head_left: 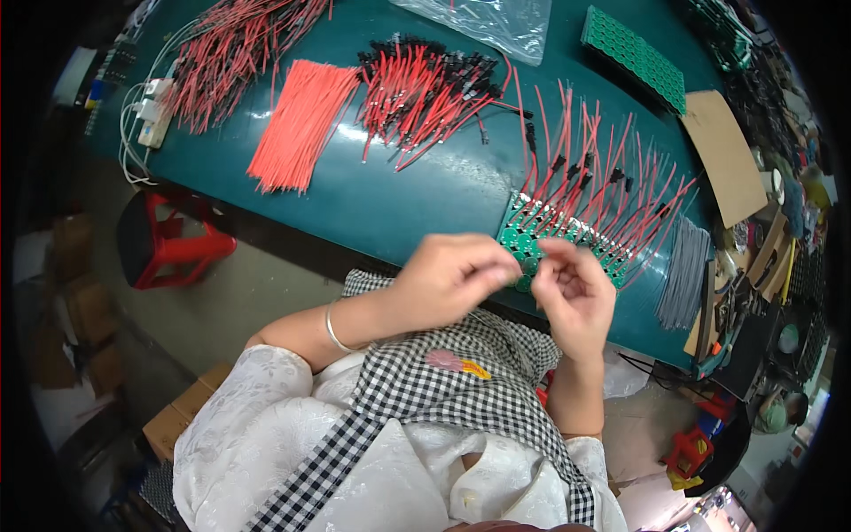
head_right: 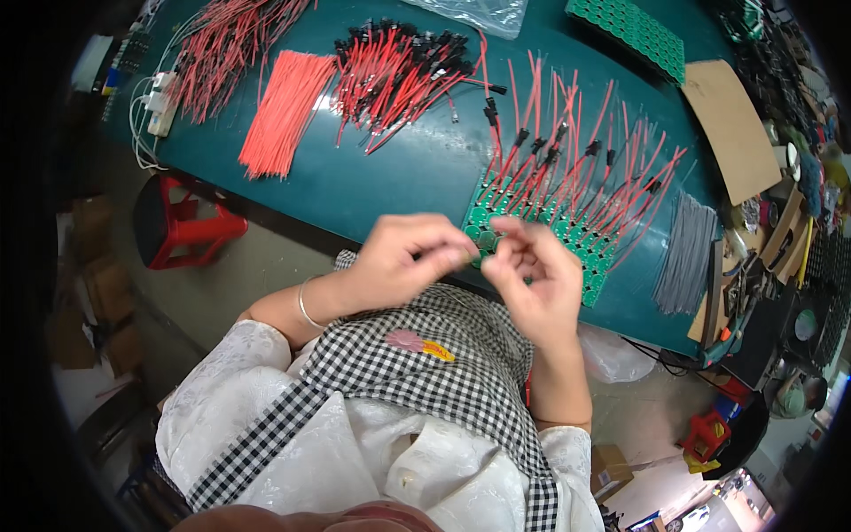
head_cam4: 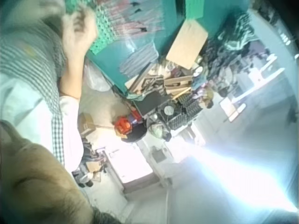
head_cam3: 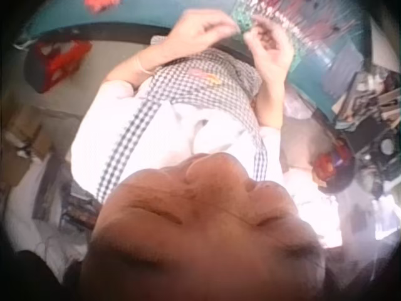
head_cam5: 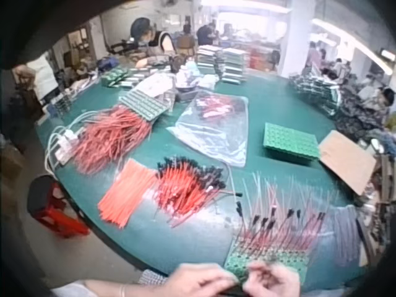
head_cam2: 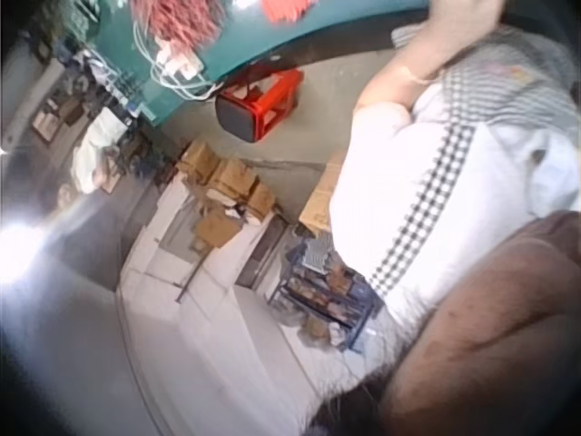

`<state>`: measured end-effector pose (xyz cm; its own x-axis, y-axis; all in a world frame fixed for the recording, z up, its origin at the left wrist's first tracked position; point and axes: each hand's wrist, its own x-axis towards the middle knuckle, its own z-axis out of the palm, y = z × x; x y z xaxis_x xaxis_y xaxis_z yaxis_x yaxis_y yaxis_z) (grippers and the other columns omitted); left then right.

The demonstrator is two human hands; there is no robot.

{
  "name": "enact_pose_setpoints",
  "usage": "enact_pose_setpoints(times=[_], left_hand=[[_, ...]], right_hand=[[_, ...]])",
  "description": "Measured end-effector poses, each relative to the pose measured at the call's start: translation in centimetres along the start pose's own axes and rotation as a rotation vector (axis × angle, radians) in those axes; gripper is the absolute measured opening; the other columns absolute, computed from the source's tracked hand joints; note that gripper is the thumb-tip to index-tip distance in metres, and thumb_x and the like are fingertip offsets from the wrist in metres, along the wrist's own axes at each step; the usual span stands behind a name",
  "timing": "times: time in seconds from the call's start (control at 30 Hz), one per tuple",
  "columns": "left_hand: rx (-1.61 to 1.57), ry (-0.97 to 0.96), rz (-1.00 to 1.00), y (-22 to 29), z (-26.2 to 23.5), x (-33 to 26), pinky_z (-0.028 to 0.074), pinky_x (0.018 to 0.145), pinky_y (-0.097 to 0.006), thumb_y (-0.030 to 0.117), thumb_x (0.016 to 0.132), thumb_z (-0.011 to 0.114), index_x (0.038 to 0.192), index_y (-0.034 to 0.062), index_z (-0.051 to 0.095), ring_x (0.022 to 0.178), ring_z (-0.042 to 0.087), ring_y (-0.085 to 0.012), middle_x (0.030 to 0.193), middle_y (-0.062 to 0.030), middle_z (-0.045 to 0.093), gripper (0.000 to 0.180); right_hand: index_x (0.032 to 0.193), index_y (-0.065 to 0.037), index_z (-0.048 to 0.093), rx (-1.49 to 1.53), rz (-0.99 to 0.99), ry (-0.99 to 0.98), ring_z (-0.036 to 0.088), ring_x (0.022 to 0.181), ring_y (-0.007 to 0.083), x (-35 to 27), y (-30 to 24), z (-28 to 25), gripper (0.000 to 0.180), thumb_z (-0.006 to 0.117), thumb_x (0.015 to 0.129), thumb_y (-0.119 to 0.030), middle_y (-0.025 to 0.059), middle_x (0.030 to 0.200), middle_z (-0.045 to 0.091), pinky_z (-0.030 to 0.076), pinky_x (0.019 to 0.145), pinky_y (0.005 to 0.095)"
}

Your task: Assembling electrical components by inserting wires with connectors into a PCB board.

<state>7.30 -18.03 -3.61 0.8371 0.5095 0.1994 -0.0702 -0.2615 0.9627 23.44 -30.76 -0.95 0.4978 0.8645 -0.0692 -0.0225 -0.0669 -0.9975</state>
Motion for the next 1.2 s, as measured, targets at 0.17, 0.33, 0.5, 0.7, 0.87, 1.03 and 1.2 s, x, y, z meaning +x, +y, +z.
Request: enact_pose_setpoints(times=[0.17, 0.33, 0.5, 0.7, 0.87, 1.03, 1.2], left_hand=[[0.201, -0.068, 0.106, 0.7, 0.7, 0.3, 0.052, 0.062, -0.036, 0.007, 0.087, 0.071, 0.09, 0.0038, 0.071, 0.069, 0.066, -0.0238, 0.082, -0.01, 0.067, 0.005], [0.858, 0.346, 0.128, -1.1, -4.5, 3.3, 0.052, 0.062, -0.038, 0.007, 0.08, 0.077, 0.086, 0.0057, 0.068, 0.069, 0.065, -0.0284, 0.082, -0.0098, 0.067, 0.011], [1.026, 0.343, -0.07, -2.4, -7.4, 3.8, 0.051, 0.066, -0.037, 0.01, 0.08, 0.079, 0.087, 0.0041, 0.066, 0.072, 0.063, -0.0254, 0.081, -0.008, 0.062, 0.016], [0.924, 0.298, -0.186, -3.1, -7.0, 3.1, 0.049, 0.064, -0.036, 0.009, 0.082, 0.077, 0.086, 0.0021, 0.063, 0.07, 0.061, -0.0245, 0.08, -0.0085, 0.061, 0.016], [0.842, 0.286, -0.216, -2.5, -7.3, 2.7, 0.047, 0.062, -0.034, 0.007, 0.084, 0.076, 0.086, 0.0007, 0.062, 0.067, 0.057, -0.0226, 0.079, -0.0085, 0.06, 0.015], [0.772, 0.249, -0.281, -1.8, -8.8, 2.3, 0.044, 0.061, -0.03, 0.004, 0.088, 0.072, 0.086, -0.0004, 0.061, 0.063, 0.051, -0.0121, 0.072, -0.0057, 0.055, 0.012], [0.521, 0.248, -0.351, -2.0, -9.9, 1.7, 0.044, 0.057, -0.028, 0.008, 0.094, 0.067, 0.09, -0.0004, 0.062, 0.06, 0.056, -0.0115, 0.075, -0.0089, 0.066, 0.01]], right_hand=[[0.092, 0.006, 0.07, -0.031, 0.058, 0.038, 0.062, 0.062, 0.0101, -1.2, -0.4, -1.7, 0.004, 0.067, 0.091, 0.004, 0.0104, 0.085, 0.069, 0.047, 0.05, 0.0206], [0.096, 0.006, 0.072, -0.304, 0.095, 0.301, 0.065, 0.063, 0.009, -0.2, 2.8, -3.7, 0.007, 0.072, 0.091, 0.001, 0.0072, 0.081, 0.071, 0.052, 0.052, 0.0217], [0.094, 0.007, 0.07, -0.291, 0.035, 0.332, 0.063, 0.061, 0.0076, 0.0, 3.1, -3.7, 0.008, 0.071, 0.092, -0.001, 0.0053, 0.081, 0.068, 0.051, 0.053, 0.0218], [0.09, 0.006, 0.068, -0.414, -0.1, 0.377, 0.06, 0.057, 0.0079, 0.3, 4.2, -4.3, 0.008, 0.07, 0.093, -0.002, 0.005, 0.08, 0.065, 0.049, 0.05, 0.0222], [0.09, 0.006, 0.069, -0.417, -0.094, 0.375, 0.061, 0.057, 0.0078, 0.3, 4.2, -4.2, 0.009, 0.07, 0.093, -0.002, 0.0053, 0.079, 0.065, 0.049, 0.05, 0.0221], [0.089, 0.007, 0.069, -0.407, -0.086, 0.383, 0.061, 0.056, 0.0081, 0.3, 4.2, -4.1, 0.01, 0.07, 0.093, -0.003, 0.0056, 0.079, 0.066, 0.05, 0.05, 0.0227], [0.089, 0.006, 0.07, -0.46, -0.113, 0.391, 0.061, 0.057, 0.0091, 0.4, 4.6, -4.2, 0.008, 0.071, 0.092, -0.002, 0.0063, 0.079, 0.066, 0.049, 0.05, 0.0241]])
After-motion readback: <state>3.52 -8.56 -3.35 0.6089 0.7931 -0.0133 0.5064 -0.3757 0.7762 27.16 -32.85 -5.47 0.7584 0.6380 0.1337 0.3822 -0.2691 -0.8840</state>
